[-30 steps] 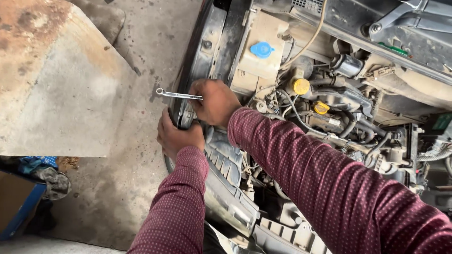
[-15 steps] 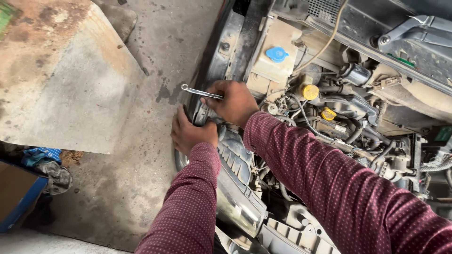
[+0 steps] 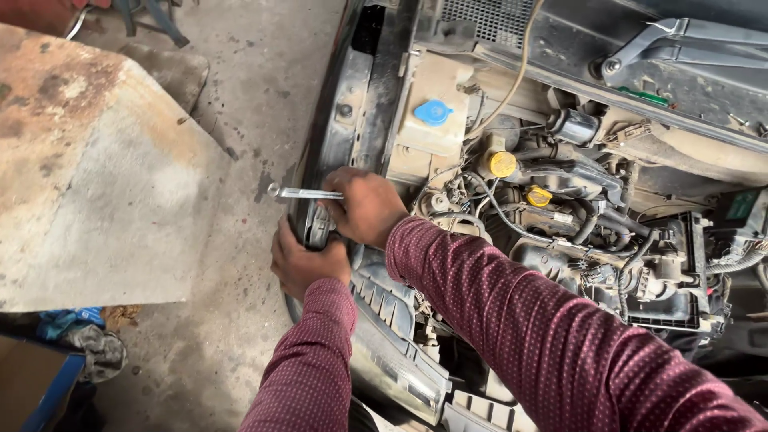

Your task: The person uses a wrench to loosen and turn a bolt on a component at the front edge of a car's open engine bay, steadying the panel with the other hand. They then remove a round cap from a reservoir by hand and continue working on the component with their hands.

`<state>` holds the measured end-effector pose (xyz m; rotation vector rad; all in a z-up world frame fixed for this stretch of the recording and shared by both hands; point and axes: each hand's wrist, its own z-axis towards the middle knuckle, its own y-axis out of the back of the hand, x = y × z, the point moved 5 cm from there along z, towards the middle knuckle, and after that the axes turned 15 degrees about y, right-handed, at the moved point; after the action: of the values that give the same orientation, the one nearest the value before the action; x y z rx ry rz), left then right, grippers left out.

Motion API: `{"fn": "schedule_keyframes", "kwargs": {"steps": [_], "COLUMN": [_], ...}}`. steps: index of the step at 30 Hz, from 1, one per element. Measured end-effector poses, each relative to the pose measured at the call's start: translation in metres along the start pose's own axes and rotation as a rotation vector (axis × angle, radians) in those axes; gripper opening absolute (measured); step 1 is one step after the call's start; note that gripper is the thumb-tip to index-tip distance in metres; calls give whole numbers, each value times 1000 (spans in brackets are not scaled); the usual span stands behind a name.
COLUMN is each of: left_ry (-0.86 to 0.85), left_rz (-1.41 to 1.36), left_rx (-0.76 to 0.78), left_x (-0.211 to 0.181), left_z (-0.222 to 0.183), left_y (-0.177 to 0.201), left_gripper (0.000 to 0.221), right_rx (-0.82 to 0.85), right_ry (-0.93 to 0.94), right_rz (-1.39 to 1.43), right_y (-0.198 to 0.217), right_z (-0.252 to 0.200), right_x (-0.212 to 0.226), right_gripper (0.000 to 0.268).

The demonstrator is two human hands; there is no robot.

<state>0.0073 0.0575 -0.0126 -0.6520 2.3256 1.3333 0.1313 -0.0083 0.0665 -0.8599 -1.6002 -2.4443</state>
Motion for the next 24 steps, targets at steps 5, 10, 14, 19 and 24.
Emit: {"fn": "schedule_keyframes", "kwargs": {"steps": [5, 10, 14, 19, 24], "left_ry": [5, -2, -42, -99, -284], "left_rz": [8, 1, -30, -79, -265], "left_rx": [3, -22, -73, -80, -123], "left_x": [0, 1, 3, 22, 43], "left_z": [1, 1, 7, 27, 42], "left_y": [0, 0, -3, -20, -37], "left_gripper": [98, 94, 92, 85, 89], "right_rx": [78, 26, -4, -252, -450], "right_ry": [203, 386, -92, -249, -332], "right_rz": [3, -137, 142, 235, 302], "right_y": [-7, -10, 5, -15, -15], "right_z": [3, -5, -23, -86, -165], "right_x": [-5, 3, 16, 38, 74], "right_gripper": [19, 20, 34, 20, 22]}}
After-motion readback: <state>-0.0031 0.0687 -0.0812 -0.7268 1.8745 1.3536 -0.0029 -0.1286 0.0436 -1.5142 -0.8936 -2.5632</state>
